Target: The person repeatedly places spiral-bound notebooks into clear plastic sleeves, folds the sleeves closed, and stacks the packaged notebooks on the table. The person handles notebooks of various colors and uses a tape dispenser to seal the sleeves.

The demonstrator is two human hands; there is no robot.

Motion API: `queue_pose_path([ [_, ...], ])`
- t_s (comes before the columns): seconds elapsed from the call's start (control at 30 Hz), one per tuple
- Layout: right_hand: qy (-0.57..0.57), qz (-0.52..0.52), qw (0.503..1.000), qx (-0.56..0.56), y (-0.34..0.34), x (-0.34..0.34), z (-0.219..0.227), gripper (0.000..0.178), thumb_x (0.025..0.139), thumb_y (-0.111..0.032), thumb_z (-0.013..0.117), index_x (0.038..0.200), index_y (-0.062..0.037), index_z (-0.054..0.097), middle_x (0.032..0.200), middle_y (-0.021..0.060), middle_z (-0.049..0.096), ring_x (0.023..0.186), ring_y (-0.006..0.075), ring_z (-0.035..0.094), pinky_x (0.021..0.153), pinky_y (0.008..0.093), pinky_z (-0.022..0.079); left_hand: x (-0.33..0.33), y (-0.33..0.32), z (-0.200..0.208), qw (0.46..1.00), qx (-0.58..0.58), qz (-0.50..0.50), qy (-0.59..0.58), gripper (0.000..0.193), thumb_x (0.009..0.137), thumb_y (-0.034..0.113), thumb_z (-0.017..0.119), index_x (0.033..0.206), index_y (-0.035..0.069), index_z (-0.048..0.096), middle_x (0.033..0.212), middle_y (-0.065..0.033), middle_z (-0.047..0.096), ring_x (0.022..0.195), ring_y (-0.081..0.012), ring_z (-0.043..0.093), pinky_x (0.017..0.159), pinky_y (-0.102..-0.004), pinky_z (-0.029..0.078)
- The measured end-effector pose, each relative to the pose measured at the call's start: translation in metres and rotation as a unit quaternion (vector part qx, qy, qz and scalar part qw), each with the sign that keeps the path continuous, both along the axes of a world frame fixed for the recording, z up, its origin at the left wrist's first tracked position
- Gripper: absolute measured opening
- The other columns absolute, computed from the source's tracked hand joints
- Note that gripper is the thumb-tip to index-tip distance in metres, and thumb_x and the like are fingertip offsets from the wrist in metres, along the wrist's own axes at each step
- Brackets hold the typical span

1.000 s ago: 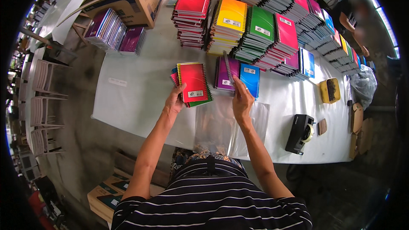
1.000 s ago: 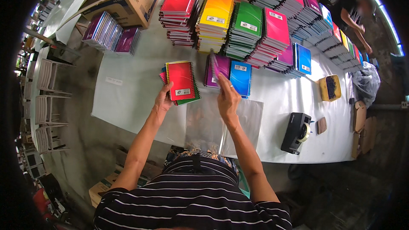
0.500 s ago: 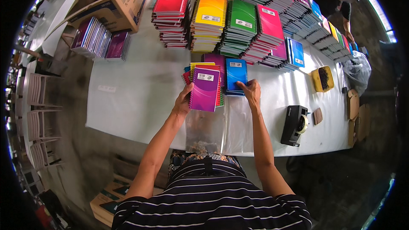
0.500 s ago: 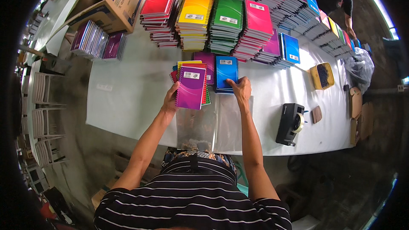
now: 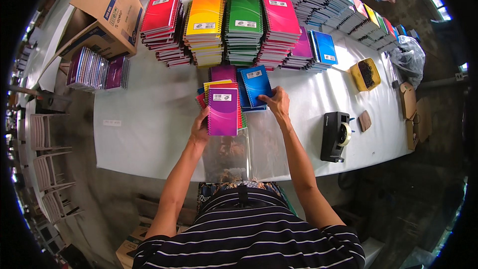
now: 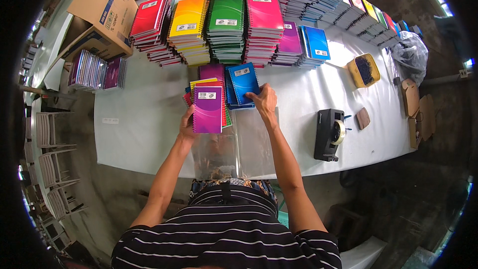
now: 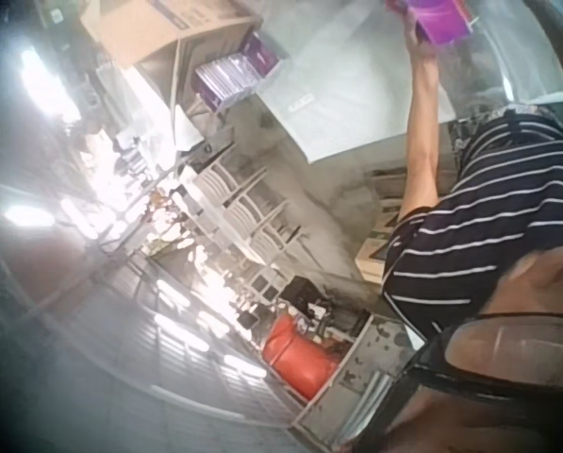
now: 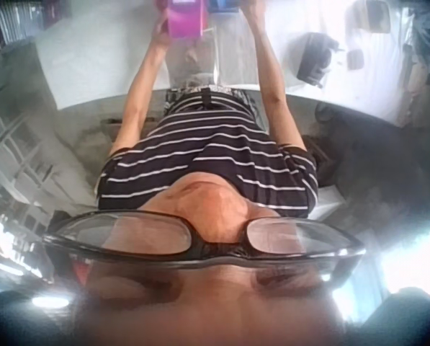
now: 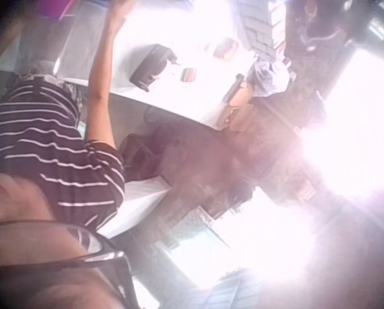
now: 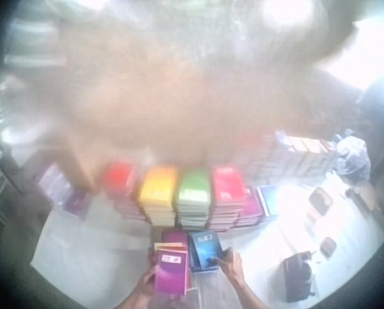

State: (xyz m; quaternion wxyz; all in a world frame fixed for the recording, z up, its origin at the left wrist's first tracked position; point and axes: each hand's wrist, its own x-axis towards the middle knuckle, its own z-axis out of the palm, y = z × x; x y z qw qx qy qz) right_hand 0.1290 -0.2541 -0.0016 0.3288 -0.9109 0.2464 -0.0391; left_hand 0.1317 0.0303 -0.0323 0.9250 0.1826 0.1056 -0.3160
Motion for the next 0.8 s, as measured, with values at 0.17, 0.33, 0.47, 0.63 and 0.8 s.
queue_pose_path([
  [0.17, 0.049, -0.008, 0.991, -0.127, 0.006, -0.003, 0.012, 0.038, 0.079, -0.029, 0.076, 0.097, -0.0003, 0.058, 0.088, 0.0210, 0.068, 0.082, 0.0388, 0.066, 0.074, 0.0475, 0.051, 0.001, 0.000, 0.005, 1.000, 0.001, -0.014, 0.003, 0.050, 0.089, 0.026, 0.068, 0.129, 0.000, 0.051, 0.122, -0.0127, 0.062, 0.111, -0.0244, 0.059, 0.100, -0.0404, 0.047],
  [0.33, -0.111, 0.087, 0.988, -0.057, -0.028, -0.010, 0.077, 0.021, 0.082, -0.016, 0.069, 0.101, -0.0086, 0.064, 0.096, 0.0128, 0.069, 0.086, 0.0328, 0.067, 0.075, 0.0442, 0.052, 0.003, 0.000, 0.010, 1.000, -0.018, -0.024, 0.000, 0.050, 0.088, 0.026, 0.069, 0.128, 0.000, 0.052, 0.119, -0.0128, 0.063, 0.108, -0.0251, 0.061, 0.097, -0.0411, 0.049],
  [0.47, -0.104, 0.370, 0.921, 0.066, -0.048, 0.004, 0.199, 0.030, 0.080, -0.001, 0.067, 0.109, -0.0053, 0.064, 0.101, 0.0140, 0.069, 0.091, 0.0258, 0.069, 0.079, 0.0373, 0.053, -0.001, -0.009, 0.007, 0.996, 0.019, -0.061, -0.060, 0.056, 0.086, 0.030, 0.071, 0.129, 0.000, 0.051, 0.119, -0.0141, 0.063, 0.110, -0.0265, 0.061, 0.098, -0.0436, 0.049],
  [0.63, 0.073, 0.575, 0.812, 0.069, -0.004, 0.029, 0.215, 0.040, 0.079, -0.012, 0.074, 0.117, -0.0032, 0.063, 0.113, 0.0142, 0.067, 0.100, 0.0305, 0.065, 0.089, 0.0388, 0.051, -0.025, -0.056, 0.010, 0.991, 0.000, -0.134, 0.002, 0.072, 0.081, 0.033, 0.076, 0.137, 0.002, 0.043, 0.126, -0.0152, 0.058, 0.114, -0.0270, 0.058, 0.096, -0.0438, 0.050],
  [0.8, -0.105, 0.262, 0.953, 0.109, -0.163, 0.062, 0.139, 0.025, 0.084, -0.014, 0.071, 0.105, -0.0009, 0.068, 0.089, 0.0138, 0.069, 0.085, 0.0264, 0.067, 0.077, 0.0334, 0.054, -0.058, -0.085, 0.041, 0.983, 0.073, -0.162, 0.037, 0.080, 0.077, 0.038, 0.077, 0.140, 0.005, 0.040, 0.127, -0.0152, 0.056, 0.115, -0.0298, 0.057, 0.099, -0.0461, 0.048],
])
